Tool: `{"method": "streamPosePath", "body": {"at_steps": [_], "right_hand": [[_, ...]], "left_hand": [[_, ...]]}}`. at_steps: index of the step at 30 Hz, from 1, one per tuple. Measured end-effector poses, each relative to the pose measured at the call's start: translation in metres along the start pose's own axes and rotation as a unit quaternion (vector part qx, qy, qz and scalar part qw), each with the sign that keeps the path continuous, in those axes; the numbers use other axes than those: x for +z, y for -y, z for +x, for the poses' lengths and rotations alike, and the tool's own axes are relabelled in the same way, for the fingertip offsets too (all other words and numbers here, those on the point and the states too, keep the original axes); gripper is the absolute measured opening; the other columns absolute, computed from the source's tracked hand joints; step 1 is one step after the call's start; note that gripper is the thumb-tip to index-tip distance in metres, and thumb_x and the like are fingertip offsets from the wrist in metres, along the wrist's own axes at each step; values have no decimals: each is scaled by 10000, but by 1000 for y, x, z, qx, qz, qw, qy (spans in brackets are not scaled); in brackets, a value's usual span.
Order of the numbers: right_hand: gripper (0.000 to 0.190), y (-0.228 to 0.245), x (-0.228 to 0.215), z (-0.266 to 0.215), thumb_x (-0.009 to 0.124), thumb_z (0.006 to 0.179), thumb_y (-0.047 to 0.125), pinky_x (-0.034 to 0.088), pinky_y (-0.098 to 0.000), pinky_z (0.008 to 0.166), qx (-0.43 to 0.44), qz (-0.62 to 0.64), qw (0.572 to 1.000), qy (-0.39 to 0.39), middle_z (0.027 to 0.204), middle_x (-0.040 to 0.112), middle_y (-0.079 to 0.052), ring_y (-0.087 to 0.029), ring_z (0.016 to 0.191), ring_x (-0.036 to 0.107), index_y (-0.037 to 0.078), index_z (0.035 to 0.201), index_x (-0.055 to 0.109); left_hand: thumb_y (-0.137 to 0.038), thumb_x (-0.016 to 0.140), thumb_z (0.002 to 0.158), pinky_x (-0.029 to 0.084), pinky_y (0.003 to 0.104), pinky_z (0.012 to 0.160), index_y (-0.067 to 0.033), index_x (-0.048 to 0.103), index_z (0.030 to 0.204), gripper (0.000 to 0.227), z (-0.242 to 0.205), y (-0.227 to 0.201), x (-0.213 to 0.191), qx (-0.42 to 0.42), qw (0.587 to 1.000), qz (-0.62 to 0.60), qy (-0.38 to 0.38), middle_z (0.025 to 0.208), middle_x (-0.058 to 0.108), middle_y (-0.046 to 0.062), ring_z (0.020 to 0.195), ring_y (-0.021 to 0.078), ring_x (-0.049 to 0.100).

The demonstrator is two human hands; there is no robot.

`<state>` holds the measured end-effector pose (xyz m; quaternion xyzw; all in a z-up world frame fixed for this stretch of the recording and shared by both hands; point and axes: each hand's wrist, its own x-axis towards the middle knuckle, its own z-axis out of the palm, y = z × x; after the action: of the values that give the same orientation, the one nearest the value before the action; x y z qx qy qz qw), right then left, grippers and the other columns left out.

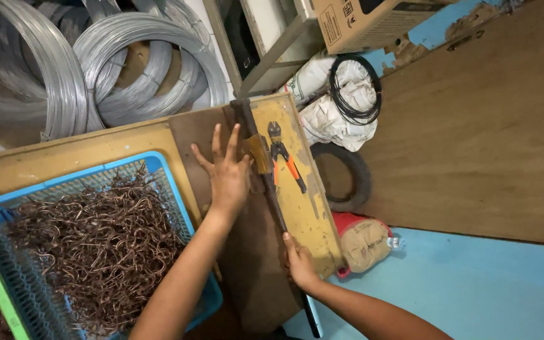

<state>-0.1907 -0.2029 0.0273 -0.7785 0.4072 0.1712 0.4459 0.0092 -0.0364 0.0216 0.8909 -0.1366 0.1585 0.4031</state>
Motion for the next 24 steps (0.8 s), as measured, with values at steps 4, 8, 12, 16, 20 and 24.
{"method": "streamPosePath", "body": {"at_steps": [4,8,12,16,20,24], "right_hand": [[733,0,-2,0,453,942,704,321,-300,451,-8,-37,999,5,415,404,-5,-155,385,447,165,454,357],[731,1,-3,-5,453,938,695,356,-317,433,7,-29,1000,-6,422,437,-30,-182,387,483,142,464,391],[753,-15,-1,12,413,897,751,415,-344,564,-5,-87,996,-29,455,499,-21,-183,481,550,141,456,437],[662,-30,0,22,416,963,678,391,-348,592,-81,-72,994,-12,507,476,3,-162,523,516,163,546,412],[738,-24,-2,19,370,948,714,397,-383,568,-56,-99,993,-2,471,481,-25,-209,490,533,141,486,420],[713,7,-12,-5,330,978,679,389,-348,592,-59,-73,995,44,519,489,-28,-204,526,527,141,522,433]], "left_hand": [[-122,739,940,-20,808,1146,-278,690,968,166,-1,2,3,21,999,26,-35,1682,285,29,1574,361,102],[74,699,800,-23,802,1143,-448,564,1289,728,-5,2,5,21,998,57,-17,1697,230,35,1576,376,107],[144,726,568,32,826,1132,-323,633,1026,661,-5,10,20,17,995,97,-31,1698,270,32,1570,406,178],[296,569,666,41,860,1146,-600,-70,1562,1419,-9,18,27,60,991,71,-94,1748,107,18,1614,375,110],[-145,744,872,-12,795,1151,-282,785,893,145,-3,4,16,-27,996,85,10,1661,342,17,1558,414,173],[-67,755,857,2,780,1162,-298,802,1039,298,-3,-4,11,-29,995,95,-10,1646,362,75,1544,437,187]]}}
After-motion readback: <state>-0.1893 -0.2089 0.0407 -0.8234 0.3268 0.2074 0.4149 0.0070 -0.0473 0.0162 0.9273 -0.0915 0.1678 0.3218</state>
